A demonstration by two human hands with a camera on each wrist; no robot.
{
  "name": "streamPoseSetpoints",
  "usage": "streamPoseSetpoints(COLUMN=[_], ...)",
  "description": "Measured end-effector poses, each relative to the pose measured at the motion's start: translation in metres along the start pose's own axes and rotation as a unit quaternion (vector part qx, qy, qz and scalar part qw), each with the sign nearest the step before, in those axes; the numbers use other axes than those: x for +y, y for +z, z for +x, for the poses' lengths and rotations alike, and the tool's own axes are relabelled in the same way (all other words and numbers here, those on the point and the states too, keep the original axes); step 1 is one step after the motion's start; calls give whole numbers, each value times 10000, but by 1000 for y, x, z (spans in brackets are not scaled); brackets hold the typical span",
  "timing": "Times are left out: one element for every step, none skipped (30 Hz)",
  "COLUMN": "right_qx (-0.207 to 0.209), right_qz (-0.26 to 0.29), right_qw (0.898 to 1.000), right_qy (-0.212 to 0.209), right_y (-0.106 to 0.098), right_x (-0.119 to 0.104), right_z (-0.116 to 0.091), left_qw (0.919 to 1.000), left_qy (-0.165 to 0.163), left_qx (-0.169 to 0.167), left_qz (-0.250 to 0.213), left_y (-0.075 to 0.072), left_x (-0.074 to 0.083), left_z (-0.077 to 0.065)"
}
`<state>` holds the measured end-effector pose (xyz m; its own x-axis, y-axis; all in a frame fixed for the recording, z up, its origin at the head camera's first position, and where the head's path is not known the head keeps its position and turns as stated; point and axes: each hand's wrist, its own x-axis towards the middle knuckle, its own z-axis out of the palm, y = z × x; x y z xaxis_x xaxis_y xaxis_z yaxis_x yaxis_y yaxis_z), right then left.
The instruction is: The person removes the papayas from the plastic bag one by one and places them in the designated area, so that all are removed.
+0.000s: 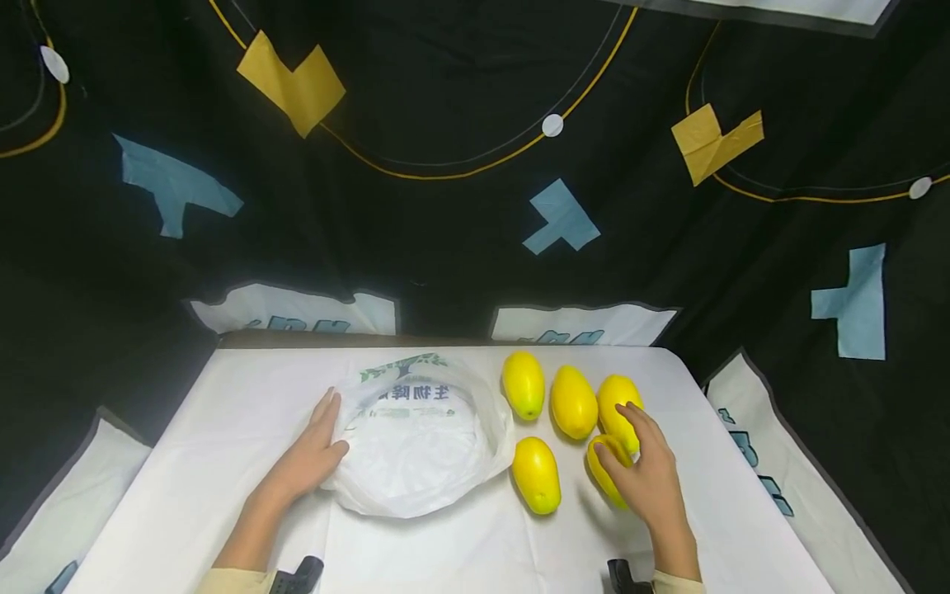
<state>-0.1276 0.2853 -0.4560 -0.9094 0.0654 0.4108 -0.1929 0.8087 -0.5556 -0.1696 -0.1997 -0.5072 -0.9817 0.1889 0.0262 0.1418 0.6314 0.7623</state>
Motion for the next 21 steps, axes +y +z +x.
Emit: streamPoseSetpoints(right_qx=[3, 0, -14, -33, -60, -78, -80, -79, -89, -90, -96, -94, -87, -76, -46, -3, 47, 102, 163, 201, 218], right_qz=[30, 76, 93, 85, 72, 63, 60, 61, 43, 28, 9, -19, -58, -92, -125, -161, -214, -279, -379, -493, -657], right_qw=[10000, 9999, 9998, 9997, 9997, 9996, 9995, 9993, 9991, 9988, 9986, 9983, 9980, 9978, 9974, 9970, 9963, 9950, 9931, 9903, 9863], right_qy=[-71, -132, -185, -218, -245, -273, -313, -359, -419, -481, -526, -573, -616, -656, -703, -757, -829, -953, -1101, -1284, -1498], right_y=[2, 3, 5, 8, 11, 14, 16, 19, 22, 24, 26, 28, 29, 31, 32, 33, 34, 35, 35, 36, 37], right_x=[-3, -6, -10, -14, -18, -22, -27, -33, -38, -43, -48, -52, -57, -61, -64, -68, -71, -74, -77, -81, -85], right_z=[3, 5, 7, 9, 12, 14, 16, 19, 22, 25, 27, 29, 31, 33, 35, 36, 38, 39, 40, 41, 41], left_qw=[10000, 10000, 10000, 10000, 10000, 10000, 10000, 9999, 9999, 9998, 9996, 9996, 9994, 9991, 9988, 9983, 9973, 9949, 9910, 9846, 9744], left_qy=[-12, -26, -27, -29, -15, -3, 5, 52, 95, 136, 186, 202, 241, 290, 301, 319, 361, 448, 541, 646, 774], left_qx=[3, 3, 6, 5, 11, 13, 15, 33, 56, 79, 97, 95, 106, 117, 112, 127, 173, 294, 449, 641, 870], left_qz=[2, 7, 12, 24, 62, 81, 91, 100, 117, 149, 164, 170, 223, 276, 360, 468, 615, 858, 1142, 1490, 1924], left_y=[0, -1, -1, -2, -3, -5, -6, -8, -10, -12, -13, -15, -16, -18, -19, -20, -21, -22, -23, -24, -25], left_x=[-1, -2, -3, -4, -4, -5, -6, -7, -7, -8, -8, -8, -9, -9, -9, -9, -9, -8, -5, 0, 6], left_z=[0, -1, -1, -2, -3, -4, -4, -5, -5, -5, -5, -4, -4, -3, -2, -1, 0, 1, 2, 2, 3])
